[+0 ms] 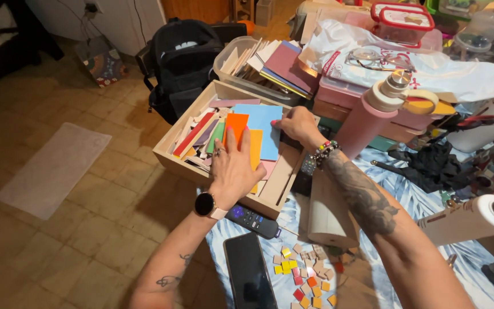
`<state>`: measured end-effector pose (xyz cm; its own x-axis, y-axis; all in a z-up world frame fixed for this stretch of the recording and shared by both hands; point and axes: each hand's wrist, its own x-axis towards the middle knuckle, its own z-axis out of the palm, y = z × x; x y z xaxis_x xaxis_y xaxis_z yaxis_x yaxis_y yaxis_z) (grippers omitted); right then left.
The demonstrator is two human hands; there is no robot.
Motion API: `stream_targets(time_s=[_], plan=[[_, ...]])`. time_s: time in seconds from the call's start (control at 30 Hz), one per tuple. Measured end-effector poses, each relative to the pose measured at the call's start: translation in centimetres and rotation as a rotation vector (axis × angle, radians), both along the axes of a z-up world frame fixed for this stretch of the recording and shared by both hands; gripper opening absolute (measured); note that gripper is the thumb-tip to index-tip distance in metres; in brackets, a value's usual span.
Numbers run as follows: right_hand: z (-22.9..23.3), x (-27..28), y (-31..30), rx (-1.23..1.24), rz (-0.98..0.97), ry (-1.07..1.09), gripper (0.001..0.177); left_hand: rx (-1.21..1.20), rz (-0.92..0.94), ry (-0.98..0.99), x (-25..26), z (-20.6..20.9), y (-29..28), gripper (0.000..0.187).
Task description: Measuring, marking, and cutting glass strips for a mosaic project
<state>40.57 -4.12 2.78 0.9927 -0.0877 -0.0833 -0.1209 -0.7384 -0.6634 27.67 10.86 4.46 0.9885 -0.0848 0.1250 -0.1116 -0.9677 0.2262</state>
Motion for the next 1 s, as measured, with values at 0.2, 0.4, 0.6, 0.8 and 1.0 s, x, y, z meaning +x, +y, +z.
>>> stream_targets(time_s=[0.2,0.4,0.6,0.8,1.0], plan=[[-0.1,-0.1,-0.1,0.286,-0.046,-0.089,0.020,-0.090,0.032,-0.131,0.0,0.4,-0.2,0.081],[1.3,-1.2,1.6,0.847,-0.039,-0.084,0.025,-0.232,0.003,-0.285,-0.3,1.6,0.5,0.083],[3.1,-3.3,1.8,0.896,-0.059,-0.201,0.022,-0.612,0.015,-0.064,-1.3,4.5,1.4,0.091],[4.6,-3.5,-0.1,0.814,-0.006,-0.297,0.024,-0.662,0.036,-0.094,0.9,2.8,2.9,0.079],[7.7,-6.6,-2.4,0.796,0.028,-0.443,0.024,-0.729,0.000,-0.128,1.7,1.4,5.0,0.079]])
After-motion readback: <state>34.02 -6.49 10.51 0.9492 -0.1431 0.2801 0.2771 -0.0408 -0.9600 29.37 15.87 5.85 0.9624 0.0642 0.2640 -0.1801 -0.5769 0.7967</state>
